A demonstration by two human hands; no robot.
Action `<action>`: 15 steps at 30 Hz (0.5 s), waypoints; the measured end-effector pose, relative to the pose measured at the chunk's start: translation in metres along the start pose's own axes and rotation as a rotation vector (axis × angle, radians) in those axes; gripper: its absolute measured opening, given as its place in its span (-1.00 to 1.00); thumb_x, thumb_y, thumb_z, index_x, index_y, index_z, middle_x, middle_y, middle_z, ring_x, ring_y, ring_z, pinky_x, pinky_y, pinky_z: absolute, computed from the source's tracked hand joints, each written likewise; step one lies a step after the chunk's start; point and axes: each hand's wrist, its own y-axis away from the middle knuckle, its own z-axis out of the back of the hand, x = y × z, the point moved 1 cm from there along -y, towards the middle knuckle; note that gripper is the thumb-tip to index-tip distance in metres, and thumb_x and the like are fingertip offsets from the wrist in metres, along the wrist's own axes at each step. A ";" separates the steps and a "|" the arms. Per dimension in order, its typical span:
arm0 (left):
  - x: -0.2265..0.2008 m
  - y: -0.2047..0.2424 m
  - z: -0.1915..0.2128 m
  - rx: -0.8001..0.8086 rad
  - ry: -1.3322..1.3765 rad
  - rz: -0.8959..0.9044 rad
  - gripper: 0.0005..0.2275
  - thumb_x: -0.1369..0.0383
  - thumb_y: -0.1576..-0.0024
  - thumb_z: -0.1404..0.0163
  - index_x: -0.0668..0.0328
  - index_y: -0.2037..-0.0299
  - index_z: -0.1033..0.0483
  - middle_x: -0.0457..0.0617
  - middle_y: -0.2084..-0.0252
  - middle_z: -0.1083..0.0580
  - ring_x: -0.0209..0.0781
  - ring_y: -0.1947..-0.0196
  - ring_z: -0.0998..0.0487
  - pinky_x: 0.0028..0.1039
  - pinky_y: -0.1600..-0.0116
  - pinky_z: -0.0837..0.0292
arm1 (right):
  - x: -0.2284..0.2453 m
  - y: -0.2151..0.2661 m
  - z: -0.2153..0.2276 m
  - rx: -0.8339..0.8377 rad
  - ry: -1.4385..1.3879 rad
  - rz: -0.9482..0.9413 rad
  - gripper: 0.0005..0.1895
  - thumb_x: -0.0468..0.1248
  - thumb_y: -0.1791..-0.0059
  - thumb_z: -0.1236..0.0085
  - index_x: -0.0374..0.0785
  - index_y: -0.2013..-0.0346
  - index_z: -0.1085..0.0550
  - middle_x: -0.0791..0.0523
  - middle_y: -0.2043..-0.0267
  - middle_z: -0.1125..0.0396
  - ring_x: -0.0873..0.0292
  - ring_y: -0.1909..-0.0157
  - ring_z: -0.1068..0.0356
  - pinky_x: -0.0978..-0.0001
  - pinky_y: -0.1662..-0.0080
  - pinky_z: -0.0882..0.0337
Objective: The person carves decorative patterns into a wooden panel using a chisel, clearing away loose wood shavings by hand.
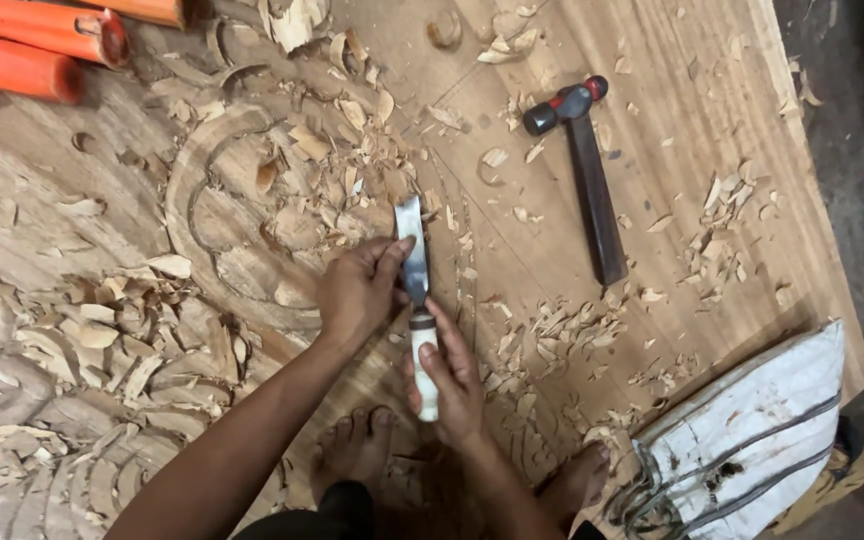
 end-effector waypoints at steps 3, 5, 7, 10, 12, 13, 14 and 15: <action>-0.006 -0.001 -0.001 -0.002 0.035 0.030 -0.75 0.14 -0.26 0.01 0.06 0.24 -0.67 -0.17 0.59 -0.56 -0.48 0.67 -0.55 -0.58 0.61 -0.32 | 0.002 -0.009 0.009 0.052 -0.076 -0.016 -0.35 -0.29 -0.13 0.06 -0.11 -0.53 -0.06 0.10 0.36 -0.35 0.35 0.59 -0.27 0.54 0.57 -0.28; -0.001 -0.005 -0.005 -0.007 0.123 0.070 -0.77 0.17 -0.26 -0.01 0.08 0.24 -0.67 -0.15 0.58 -0.56 -0.47 0.68 -0.52 -0.58 0.62 -0.33 | 0.010 -0.015 0.013 0.059 0.003 -0.010 -0.35 -0.30 -0.12 0.06 -0.12 -0.52 -0.06 0.09 0.38 -0.36 0.34 0.60 -0.29 0.52 0.58 -0.29; 0.000 -0.005 -0.008 -0.014 0.212 0.107 -0.78 0.20 -0.26 -0.03 0.11 0.24 -0.67 -0.13 0.57 -0.57 -0.46 0.70 -0.49 -0.59 0.62 -0.34 | 0.016 -0.020 0.018 0.066 0.084 -0.003 -0.35 -0.32 -0.11 0.06 -0.13 -0.51 -0.07 0.09 0.40 -0.36 0.32 0.61 -0.30 0.51 0.58 -0.30; 0.001 -0.006 -0.010 -0.011 0.287 0.103 -0.79 0.24 -0.25 0.01 0.14 0.26 -0.65 -0.13 0.60 -0.53 -0.40 0.78 -0.41 -0.51 0.71 -0.30 | 0.023 -0.027 0.023 0.160 0.006 0.046 -0.38 -0.34 -0.14 0.07 -0.21 -0.52 -0.09 0.09 0.39 -0.35 0.31 0.60 -0.30 0.49 0.56 -0.29; 0.008 -0.009 -0.015 -0.027 0.366 0.034 -0.82 0.27 -0.26 -0.02 0.16 0.18 -0.65 -0.20 0.56 -0.54 -0.48 0.70 -0.46 -0.60 0.62 -0.31 | 0.025 -0.029 0.024 0.155 0.066 0.016 -0.37 -0.35 -0.14 0.05 -0.21 -0.52 -0.09 0.12 0.40 -0.33 0.34 0.60 -0.27 0.51 0.55 -0.29; 0.004 -0.016 -0.015 -0.027 0.364 0.027 -0.82 0.27 -0.26 -0.02 0.16 0.18 -0.65 -0.20 0.56 -0.54 -0.48 0.70 -0.46 -0.60 0.62 -0.31 | 0.036 -0.042 0.020 0.157 0.064 0.023 -0.37 -0.35 -0.14 0.05 -0.21 -0.52 -0.09 0.12 0.40 -0.33 0.34 0.60 -0.27 0.51 0.55 -0.29; 0.006 -0.013 -0.015 -0.009 0.507 0.025 -0.83 0.29 -0.28 -0.02 0.20 0.17 -0.62 -0.17 0.57 -0.49 -0.46 0.70 -0.38 -0.60 0.63 -0.25 | 0.042 -0.043 0.015 0.187 0.114 0.038 -0.37 -0.32 -0.15 0.04 -0.21 -0.53 -0.09 0.13 0.37 -0.33 0.35 0.56 -0.28 0.53 0.51 -0.31; 0.007 -0.010 -0.015 0.005 0.650 0.024 -0.83 0.31 -0.30 -0.01 0.24 0.17 -0.60 -0.14 0.58 -0.44 -0.45 0.71 -0.31 -0.60 0.63 -0.20 | 0.049 -0.044 0.010 0.217 0.164 0.052 -0.37 -0.29 -0.17 0.04 -0.21 -0.54 -0.09 0.15 0.34 -0.33 0.35 0.53 -0.29 0.54 0.46 -0.33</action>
